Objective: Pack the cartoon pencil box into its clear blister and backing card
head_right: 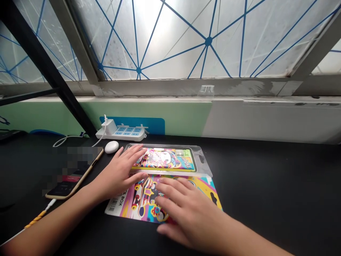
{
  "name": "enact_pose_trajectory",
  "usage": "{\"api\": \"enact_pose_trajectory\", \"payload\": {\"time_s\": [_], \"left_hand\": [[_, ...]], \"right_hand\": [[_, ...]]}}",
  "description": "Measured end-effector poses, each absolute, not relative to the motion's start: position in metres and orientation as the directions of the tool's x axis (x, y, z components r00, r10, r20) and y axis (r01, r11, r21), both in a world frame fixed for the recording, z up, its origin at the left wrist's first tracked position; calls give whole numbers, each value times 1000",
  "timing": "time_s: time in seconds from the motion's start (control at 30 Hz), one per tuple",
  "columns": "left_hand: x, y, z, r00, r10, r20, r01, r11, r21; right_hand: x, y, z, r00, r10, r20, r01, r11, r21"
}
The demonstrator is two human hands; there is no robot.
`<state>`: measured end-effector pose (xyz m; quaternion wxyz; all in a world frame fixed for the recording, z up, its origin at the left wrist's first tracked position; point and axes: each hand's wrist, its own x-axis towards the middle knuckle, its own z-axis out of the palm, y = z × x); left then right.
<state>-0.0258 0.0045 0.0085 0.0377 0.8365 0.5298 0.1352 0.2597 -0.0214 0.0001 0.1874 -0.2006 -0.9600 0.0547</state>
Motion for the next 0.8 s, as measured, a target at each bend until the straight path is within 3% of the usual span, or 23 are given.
{"api": "enact_pose_trajectory", "payload": {"time_s": [0.1,0.27,0.47,0.63,0.8], "left_hand": [[-28,6,9,418,901,113,879,-433,200],[-38,10,13,372,920,125,886,-392,249],[-38,12,10,283,940,193,925,-320,203],[-31,10,5,302,929,213,927,-338,161],[-30,11,5,348,924,162,921,-369,127]], "right_hand": [[250,-27,0,-875,474,100,431,856,-288],[249,-26,7,-834,552,-10,509,763,-399],[249,-29,9,-797,601,62,527,742,-415],[247,-24,-3,-642,748,168,699,661,-274],[247,-26,-7,-595,777,206,749,629,-207]]}}
